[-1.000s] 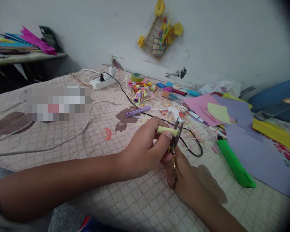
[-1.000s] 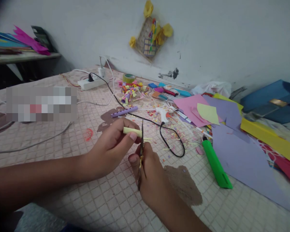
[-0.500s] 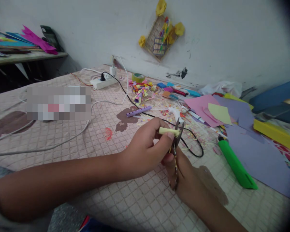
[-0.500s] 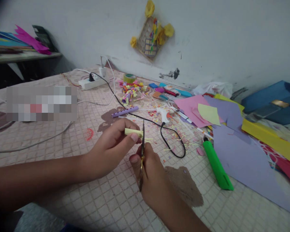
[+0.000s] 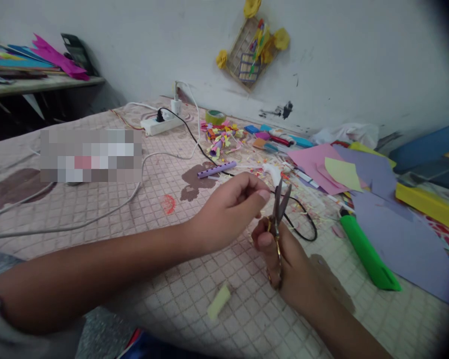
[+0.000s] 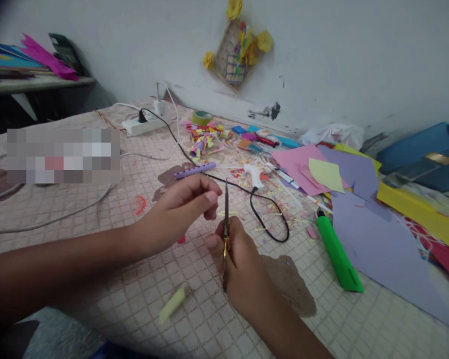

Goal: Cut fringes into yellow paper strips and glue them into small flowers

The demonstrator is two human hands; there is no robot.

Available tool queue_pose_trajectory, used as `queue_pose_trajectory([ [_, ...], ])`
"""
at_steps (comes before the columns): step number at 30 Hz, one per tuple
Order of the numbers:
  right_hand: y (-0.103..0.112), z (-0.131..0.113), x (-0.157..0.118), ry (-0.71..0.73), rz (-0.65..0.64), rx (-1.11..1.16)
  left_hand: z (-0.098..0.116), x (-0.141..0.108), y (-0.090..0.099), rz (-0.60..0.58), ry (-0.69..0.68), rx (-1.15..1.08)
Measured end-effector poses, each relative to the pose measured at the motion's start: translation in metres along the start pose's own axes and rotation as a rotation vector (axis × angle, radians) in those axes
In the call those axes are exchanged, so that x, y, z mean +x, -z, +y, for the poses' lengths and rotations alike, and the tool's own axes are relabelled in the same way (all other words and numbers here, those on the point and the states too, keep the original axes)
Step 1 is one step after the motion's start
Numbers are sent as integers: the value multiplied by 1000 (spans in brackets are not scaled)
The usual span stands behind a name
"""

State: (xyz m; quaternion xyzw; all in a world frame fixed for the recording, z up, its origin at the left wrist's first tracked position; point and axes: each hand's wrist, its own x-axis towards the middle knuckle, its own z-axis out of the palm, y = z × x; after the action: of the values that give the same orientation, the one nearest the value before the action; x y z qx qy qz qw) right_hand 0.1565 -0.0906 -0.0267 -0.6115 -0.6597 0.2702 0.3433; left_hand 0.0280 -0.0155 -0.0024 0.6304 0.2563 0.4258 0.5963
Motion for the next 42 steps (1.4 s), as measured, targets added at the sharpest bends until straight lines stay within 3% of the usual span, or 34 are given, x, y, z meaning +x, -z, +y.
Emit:
queue_pose_trajectory([
  [2,1,2,3,-41,27,4,1,9,9,16,-15,110],
  [4,3,6,6,-62,75,28,5,16,20,-112,-48,399],
  [6,5,10,9,-51,161,70,12,18,28,-424,-34,755],
  [9,10,8,10,-83,267,151,23,8,29,-934,63,1033],
  [12,16,0,9,-158,299,174,25,-11,19,-1156,95,1163],
  [18,19,-2,8,-106,297,134,18,-33,10,-1078,-37,1298],
  [32,20,-3,8,-103,297,151,17,-40,6,-1122,-204,1210],
  [42,19,-3,7,-119,276,257,15,-32,4,-1180,-109,1097],
])
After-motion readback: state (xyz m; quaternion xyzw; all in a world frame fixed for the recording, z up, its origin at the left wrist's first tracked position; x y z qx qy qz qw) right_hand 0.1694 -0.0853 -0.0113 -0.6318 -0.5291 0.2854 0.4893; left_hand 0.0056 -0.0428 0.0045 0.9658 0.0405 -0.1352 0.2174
